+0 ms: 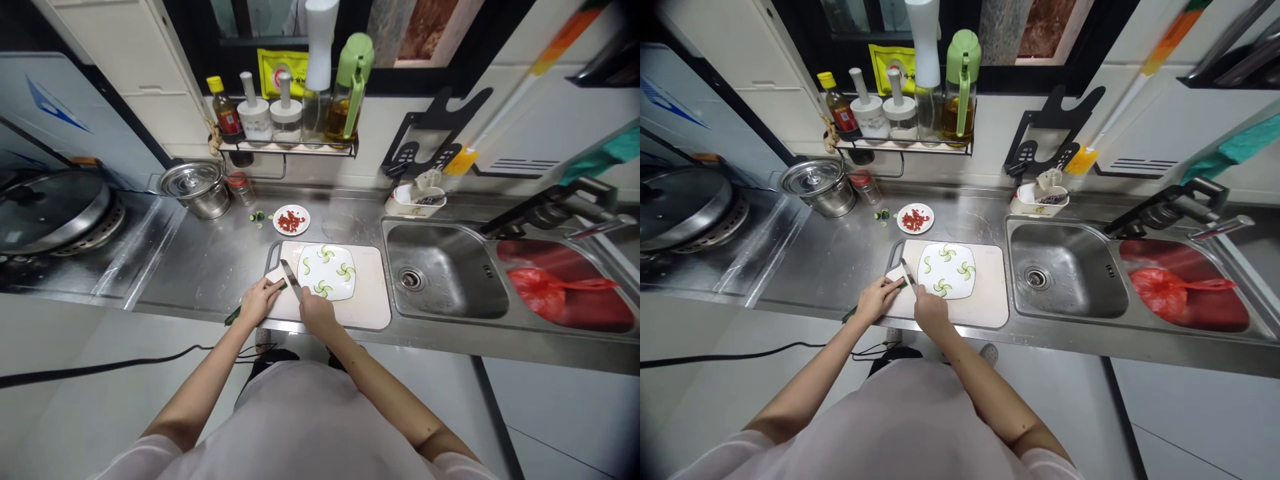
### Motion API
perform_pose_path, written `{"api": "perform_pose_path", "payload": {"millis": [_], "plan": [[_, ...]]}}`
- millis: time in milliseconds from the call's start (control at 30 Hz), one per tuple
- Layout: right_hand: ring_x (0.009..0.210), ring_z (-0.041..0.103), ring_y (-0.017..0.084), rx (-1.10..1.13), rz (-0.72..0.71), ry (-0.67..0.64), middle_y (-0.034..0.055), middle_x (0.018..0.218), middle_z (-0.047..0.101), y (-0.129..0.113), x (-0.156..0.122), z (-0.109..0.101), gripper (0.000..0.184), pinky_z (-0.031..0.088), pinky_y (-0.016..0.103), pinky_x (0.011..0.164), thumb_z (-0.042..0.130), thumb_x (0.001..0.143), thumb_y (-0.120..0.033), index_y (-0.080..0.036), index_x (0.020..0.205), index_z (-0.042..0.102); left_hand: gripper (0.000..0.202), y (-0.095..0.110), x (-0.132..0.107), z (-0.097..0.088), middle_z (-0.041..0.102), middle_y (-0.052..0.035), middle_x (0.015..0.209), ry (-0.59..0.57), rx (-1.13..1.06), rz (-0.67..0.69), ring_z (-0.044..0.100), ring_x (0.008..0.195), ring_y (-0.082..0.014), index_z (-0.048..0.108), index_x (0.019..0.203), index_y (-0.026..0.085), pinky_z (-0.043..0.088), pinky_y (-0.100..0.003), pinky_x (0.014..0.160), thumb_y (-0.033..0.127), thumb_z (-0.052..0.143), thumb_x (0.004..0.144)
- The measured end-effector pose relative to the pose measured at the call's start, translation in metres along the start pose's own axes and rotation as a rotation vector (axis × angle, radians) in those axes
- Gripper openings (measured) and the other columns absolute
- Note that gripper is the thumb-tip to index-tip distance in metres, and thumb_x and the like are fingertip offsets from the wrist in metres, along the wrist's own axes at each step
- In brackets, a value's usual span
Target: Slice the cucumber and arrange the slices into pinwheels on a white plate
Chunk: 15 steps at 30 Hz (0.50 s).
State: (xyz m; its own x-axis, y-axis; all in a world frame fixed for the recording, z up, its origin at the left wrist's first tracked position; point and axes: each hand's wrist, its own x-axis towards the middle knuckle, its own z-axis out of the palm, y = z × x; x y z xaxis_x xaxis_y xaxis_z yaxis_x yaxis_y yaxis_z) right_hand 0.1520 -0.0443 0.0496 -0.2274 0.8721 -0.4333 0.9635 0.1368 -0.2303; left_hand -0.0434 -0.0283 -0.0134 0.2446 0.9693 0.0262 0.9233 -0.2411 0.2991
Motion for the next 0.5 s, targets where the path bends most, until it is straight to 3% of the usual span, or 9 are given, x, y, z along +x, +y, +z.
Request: {"api": "perform_pose_path", "payload": {"millis": [500], "plan": [[0.077,0.068,0.019,-0.045,-0.076,0.032,0.0079,0.08,0.069,-0.0042,0.0002,0.0064,0.022,0.045,0.025,0.063,0.037,0.091,-0.013,-0.015,0.11,0.048,0.036,-0.0053,0.0011,0.0062,0.063,-0.0029,0.101,0.035,-0.005,0.037,0.059,0.086,-0.0148,0.061,0.127,0.037,0.044,-0.022,0.067,0.041,0.045,0.095]]}}
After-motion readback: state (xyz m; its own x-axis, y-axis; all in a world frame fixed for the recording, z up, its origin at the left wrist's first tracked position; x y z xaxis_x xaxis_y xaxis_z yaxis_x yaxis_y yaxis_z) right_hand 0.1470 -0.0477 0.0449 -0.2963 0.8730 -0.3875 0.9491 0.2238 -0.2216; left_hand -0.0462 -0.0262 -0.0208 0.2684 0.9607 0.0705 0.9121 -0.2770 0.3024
